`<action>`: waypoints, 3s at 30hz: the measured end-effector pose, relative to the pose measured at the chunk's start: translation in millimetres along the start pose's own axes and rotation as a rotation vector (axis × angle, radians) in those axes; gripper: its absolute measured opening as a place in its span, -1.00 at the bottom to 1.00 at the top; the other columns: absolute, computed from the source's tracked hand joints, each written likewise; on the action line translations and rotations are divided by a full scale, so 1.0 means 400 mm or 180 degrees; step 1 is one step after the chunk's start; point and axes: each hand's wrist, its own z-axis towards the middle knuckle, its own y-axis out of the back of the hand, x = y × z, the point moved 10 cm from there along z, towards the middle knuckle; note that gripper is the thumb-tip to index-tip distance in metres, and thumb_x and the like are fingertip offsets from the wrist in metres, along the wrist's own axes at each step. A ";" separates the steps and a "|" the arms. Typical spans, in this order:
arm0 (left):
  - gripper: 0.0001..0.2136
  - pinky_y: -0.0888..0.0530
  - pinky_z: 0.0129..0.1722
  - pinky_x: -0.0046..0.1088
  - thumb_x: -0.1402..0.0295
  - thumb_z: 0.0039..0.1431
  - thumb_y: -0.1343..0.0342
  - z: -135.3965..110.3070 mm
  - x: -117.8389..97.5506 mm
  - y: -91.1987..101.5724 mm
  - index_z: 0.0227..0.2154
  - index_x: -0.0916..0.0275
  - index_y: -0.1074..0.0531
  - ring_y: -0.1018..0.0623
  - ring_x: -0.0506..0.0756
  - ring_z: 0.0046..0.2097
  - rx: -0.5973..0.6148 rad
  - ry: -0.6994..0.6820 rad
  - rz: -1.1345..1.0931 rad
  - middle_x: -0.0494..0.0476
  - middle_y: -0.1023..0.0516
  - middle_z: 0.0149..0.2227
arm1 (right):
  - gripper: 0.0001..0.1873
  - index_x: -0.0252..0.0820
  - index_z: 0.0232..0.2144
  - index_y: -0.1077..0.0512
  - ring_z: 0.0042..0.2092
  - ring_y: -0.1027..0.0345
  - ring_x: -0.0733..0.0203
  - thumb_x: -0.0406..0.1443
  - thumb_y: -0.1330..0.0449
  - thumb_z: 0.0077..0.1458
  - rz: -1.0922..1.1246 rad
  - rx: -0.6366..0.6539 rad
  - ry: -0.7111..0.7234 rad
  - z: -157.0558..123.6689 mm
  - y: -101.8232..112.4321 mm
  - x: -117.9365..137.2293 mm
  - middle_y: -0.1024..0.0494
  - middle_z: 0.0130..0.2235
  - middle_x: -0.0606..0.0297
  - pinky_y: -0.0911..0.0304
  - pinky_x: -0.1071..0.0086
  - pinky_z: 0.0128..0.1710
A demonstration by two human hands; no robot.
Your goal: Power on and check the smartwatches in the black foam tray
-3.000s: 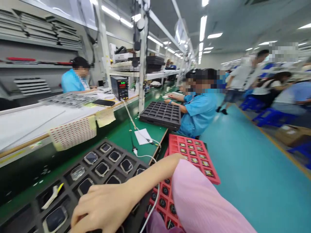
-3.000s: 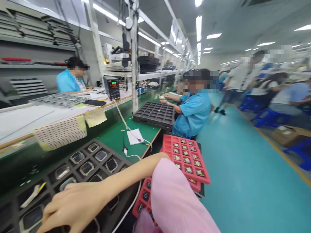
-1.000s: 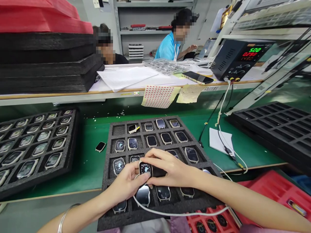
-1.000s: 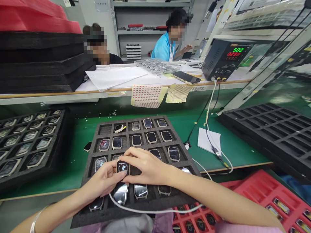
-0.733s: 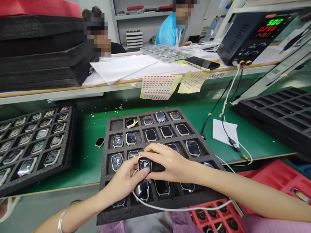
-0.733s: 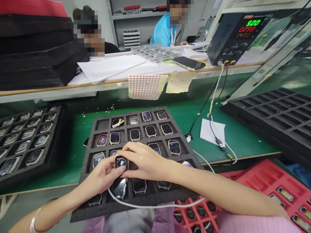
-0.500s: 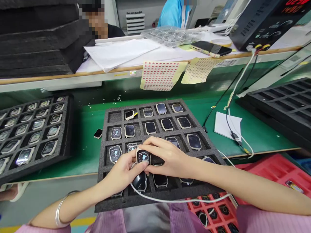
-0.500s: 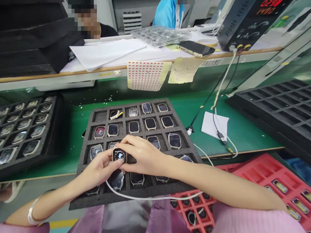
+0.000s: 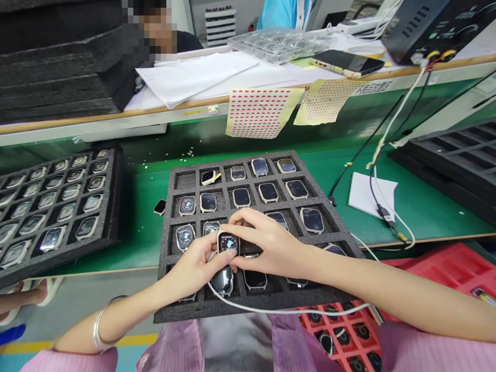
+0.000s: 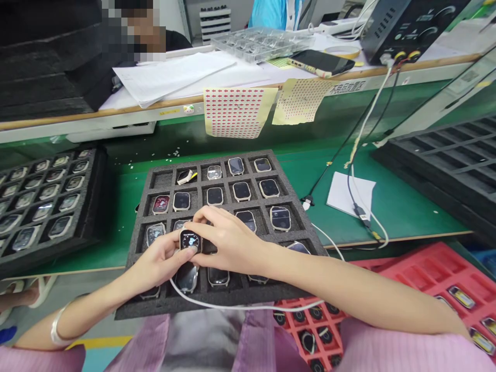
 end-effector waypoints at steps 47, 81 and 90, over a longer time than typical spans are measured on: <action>-0.65 0.04 -0.72 -0.63 0.34 -0.06 -0.30 0.109 -0.026 -0.112 -0.20 0.30 -0.35 -0.11 -0.22 -0.66 0.0242 0.0572 -0.0598 -0.02 -0.42 -0.38 | -0.68 -0.30 -0.17 -0.40 -0.13 -0.29 -0.03 -0.31 -0.31 0.01 -0.1426 0.1366 -0.0989 -0.116 0.101 -0.149 -0.34 -0.16 0.11 -0.27 0.21 -0.24; -0.78 -0.39 -0.15 -0.44 0.29 0.08 -0.22 0.092 -0.061 -0.096 -0.26 0.32 -0.47 -0.50 0.07 -0.22 0.0192 -0.0312 -0.0753 0.11 -0.55 -0.31 | -0.64 -0.28 -0.04 -0.36 -0.12 -0.36 0.08 -0.28 -0.21 0.10 -0.0226 0.0016 -0.0277 -0.062 0.091 -0.043 -0.49 -0.14 0.08 -0.29 0.21 -0.10; -0.78 -0.39 -0.19 -0.44 0.32 0.10 -0.20 0.092 -0.038 -0.104 -0.23 0.35 -0.46 -0.50 0.09 -0.23 0.0302 -0.0142 -0.0680 0.15 -0.57 -0.29 | -0.59 -0.28 -0.03 -0.35 -0.14 -0.37 0.09 -0.22 -0.24 0.10 -0.0013 -0.0015 -0.0262 -0.075 0.084 -0.053 -0.48 -0.15 0.07 -0.33 0.25 -0.15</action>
